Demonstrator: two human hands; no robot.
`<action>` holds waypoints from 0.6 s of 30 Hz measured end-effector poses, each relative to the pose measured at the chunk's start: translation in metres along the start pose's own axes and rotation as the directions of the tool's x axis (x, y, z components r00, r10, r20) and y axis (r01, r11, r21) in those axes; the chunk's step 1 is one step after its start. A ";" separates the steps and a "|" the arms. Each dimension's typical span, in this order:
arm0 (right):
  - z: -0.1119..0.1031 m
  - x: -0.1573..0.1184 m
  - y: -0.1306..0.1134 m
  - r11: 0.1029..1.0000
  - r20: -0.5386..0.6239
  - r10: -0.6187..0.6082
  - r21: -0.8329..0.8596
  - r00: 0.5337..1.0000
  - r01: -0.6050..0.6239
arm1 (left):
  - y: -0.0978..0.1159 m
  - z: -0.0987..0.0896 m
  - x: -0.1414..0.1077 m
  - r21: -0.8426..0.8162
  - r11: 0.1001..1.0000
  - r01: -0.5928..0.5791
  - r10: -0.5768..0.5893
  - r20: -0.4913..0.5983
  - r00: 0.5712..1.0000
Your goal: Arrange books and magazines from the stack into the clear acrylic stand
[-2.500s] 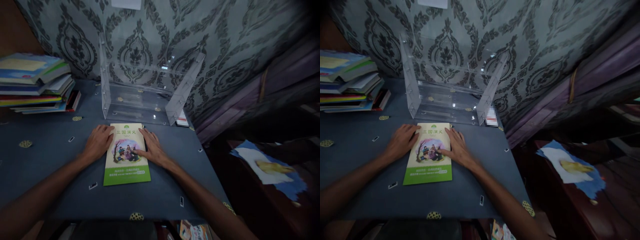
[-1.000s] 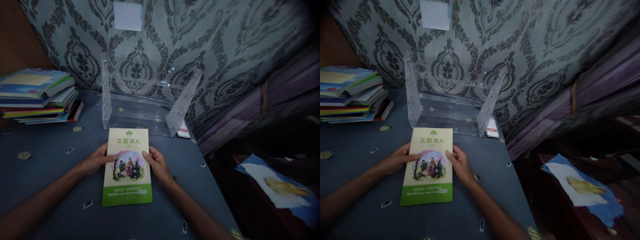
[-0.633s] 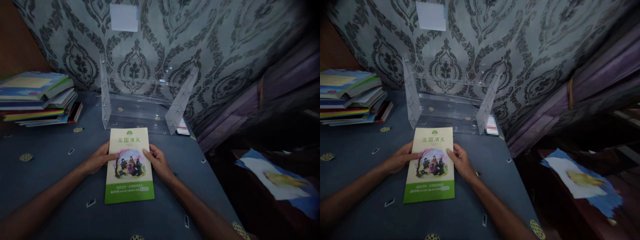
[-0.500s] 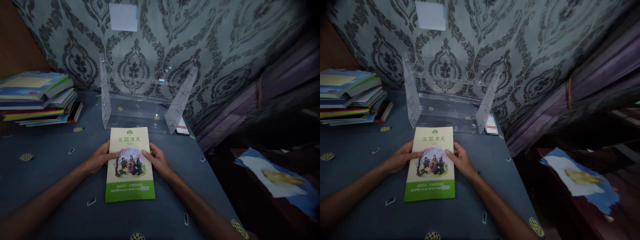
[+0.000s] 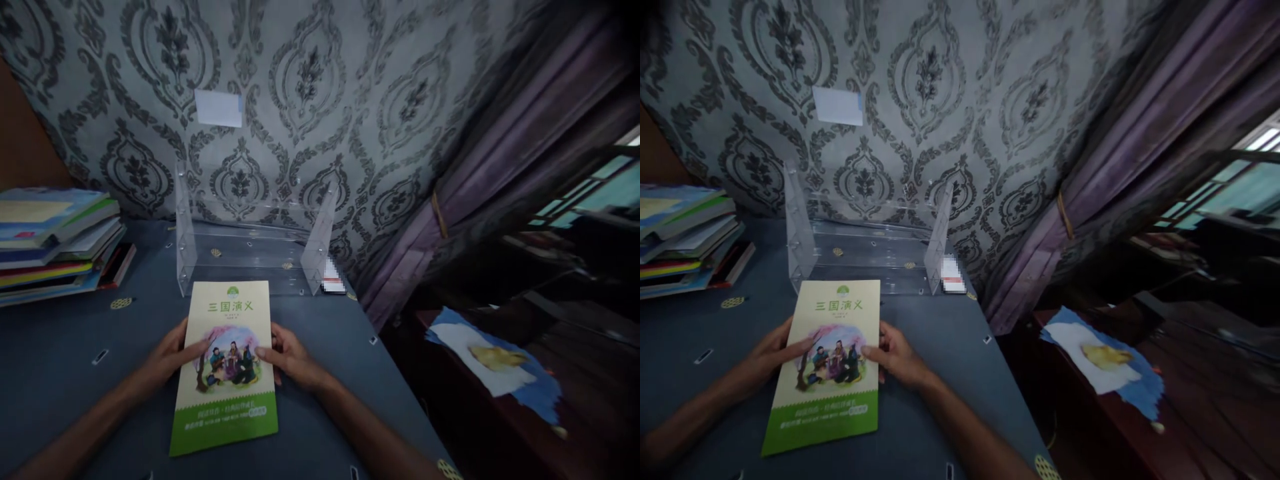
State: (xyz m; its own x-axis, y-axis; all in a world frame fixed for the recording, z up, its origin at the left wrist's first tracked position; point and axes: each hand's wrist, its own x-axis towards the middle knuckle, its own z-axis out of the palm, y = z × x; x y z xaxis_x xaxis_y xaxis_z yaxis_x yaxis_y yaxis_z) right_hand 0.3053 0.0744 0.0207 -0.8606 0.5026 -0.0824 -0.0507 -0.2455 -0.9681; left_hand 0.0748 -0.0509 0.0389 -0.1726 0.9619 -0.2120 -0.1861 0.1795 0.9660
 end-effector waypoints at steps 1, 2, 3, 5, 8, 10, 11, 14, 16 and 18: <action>0.000 0.000 0.000 1.000 -0.019 -0.016 0.003 1.000 0.017 | -0.003 -0.002 0.000 0.011 1.000 0.005 -0.006 0.024 1.000; 0.000 0.001 0.000 0.999 -0.044 -0.034 0.006 0.998 0.034 | -0.006 -0.003 0.000 0.023 1.000 0.006 -0.008 0.052 0.999; 0.000 0.001 0.000 0.999 -0.074 -0.052 0.008 0.996 0.053 | -0.008 -0.005 0.000 0.037 0.999 0.002 -0.005 0.080 0.997; 0.000 0.002 -0.001 0.995 -0.130 -0.095 0.016 0.987 0.098 | -0.012 -0.006 0.000 0.071 0.997 -0.025 0.015 0.134 0.991; 0.000 0.003 -0.004 0.982 -0.178 -0.183 0.022 0.967 0.190 | -0.013 -0.002 0.000 0.130 0.990 -0.047 0.021 0.189 0.982; 0.001 0.002 -0.007 0.968 -0.198 -0.249 -0.020 0.948 0.250 | -0.011 0.002 -0.001 0.171 0.985 -0.033 0.003 0.174 0.985; 0.002 0.001 -0.009 0.960 -0.204 -0.279 -0.057 0.938 0.273 | -0.011 0.004 -0.002 0.187 0.982 -0.031 0.001 0.154 0.988; 0.005 -0.003 -0.016 0.931 -0.201 -0.350 -0.184 0.915 0.316 | -0.011 0.007 -0.003 0.227 0.972 -0.064 0.047 0.077 0.996; 0.006 -0.007 -0.022 0.899 -0.193 -0.401 -0.273 0.896 0.343 | -0.012 0.006 -0.002 0.258 0.961 -0.101 0.096 0.032 0.995; 0.006 -0.011 -0.028 0.847 -0.187 -0.462 -0.381 0.867 0.370 | -0.012 0.006 0.002 0.304 0.943 -0.138 0.152 -0.022 0.988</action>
State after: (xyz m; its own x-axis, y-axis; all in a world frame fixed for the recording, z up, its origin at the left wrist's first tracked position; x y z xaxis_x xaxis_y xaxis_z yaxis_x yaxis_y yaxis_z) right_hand 0.3131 0.0705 0.0497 -0.6281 0.7038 0.3319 -0.1681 0.2937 -0.9410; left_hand 0.0827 -0.0499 0.0278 -0.2200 0.9732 -0.0664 0.1419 0.0993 0.9849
